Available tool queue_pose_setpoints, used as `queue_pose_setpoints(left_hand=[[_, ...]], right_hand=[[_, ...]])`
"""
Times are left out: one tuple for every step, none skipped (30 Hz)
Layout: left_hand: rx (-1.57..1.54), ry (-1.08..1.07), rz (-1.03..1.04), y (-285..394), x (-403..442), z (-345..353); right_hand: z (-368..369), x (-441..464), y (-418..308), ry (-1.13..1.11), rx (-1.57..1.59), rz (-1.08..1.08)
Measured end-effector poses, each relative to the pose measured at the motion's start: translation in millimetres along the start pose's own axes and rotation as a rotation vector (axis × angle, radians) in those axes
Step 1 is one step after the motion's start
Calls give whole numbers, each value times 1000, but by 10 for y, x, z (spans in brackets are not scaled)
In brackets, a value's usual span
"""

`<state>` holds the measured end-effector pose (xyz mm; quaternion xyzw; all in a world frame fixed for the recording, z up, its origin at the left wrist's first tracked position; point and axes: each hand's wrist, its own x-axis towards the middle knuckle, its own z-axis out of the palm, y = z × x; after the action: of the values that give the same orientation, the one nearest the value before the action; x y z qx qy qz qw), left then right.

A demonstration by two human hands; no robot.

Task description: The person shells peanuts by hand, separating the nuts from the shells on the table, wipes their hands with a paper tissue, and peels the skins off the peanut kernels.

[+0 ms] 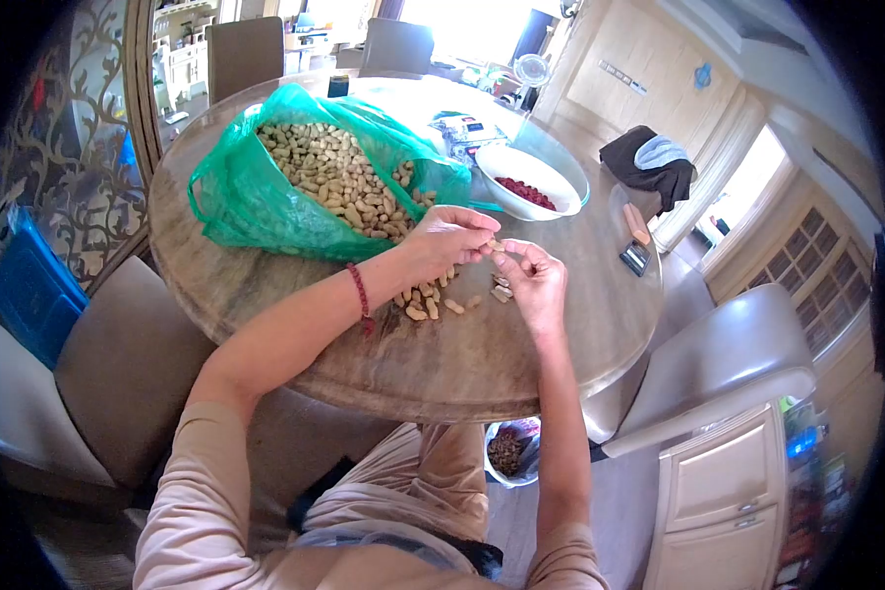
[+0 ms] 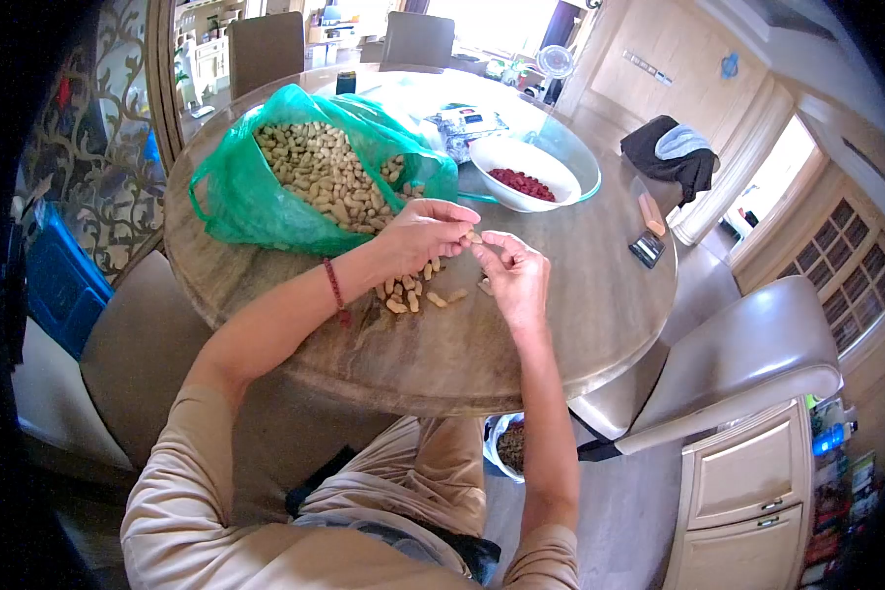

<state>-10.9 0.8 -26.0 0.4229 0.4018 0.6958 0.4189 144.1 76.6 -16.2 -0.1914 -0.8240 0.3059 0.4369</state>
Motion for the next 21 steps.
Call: queue_pose_setpoints(left_hand=[[-79,-10,-43,-11,-3,12],[-80,-11,-41,-19,-4,21],[-143,-15,-78,-27,-3,28],[-205,-19,-114,-29,-1,35],[-205,-19,-114,-27,5,39],[-212,-6,-136,-23,13,42],[-219,8,-159,-9,12,50],[-219,7,-159,3,5,55],[-246,-20,-170,13,-8,59],[-273,-48,-182,13,-12,55],[-273,-48,-182,14,-14,52],[-270,-72,-191,15,-15,49],[-266,-96,-199,17,-16,48],[-265,-97,-198,21,-13,49],[-252,-98,-208,26,-13,48],[-239,-99,-217,28,-16,46],[-238,-99,-217,31,-19,44],[-205,-127,-210,33,-22,40],[-172,-156,-204,35,-25,41],[-171,-157,-206,36,-26,44],[-148,-192,-192,34,-27,50]], right_hand=[[8,4,32,5,17,-34],[18,7,62,10,35,-67],[30,8,87,10,34,-68],[47,7,108,11,105,-56],[60,8,129,12,176,-44],[70,12,150,12,176,-44],[79,16,170,10,230,-68],[86,21,188,7,285,-91],[85,25,208,7,285,-91],[75,28,212,-4,281,-99],[68,29,217,-14,277,-107],[62,24,221,-13,277,-107],[53,16,183,-13,280,-98],[45,14,163,-12,284,-90],[44,15,167,-11,284,-91],[43,14,162,-16,291,-86],[43,14,155,-21,297,-81],[35,10,147,-20,298,-81],[18,3,86,-39,291,-65],[6,-5,46,-57,284,-47],[5,-9,34,-55,284,-46]])
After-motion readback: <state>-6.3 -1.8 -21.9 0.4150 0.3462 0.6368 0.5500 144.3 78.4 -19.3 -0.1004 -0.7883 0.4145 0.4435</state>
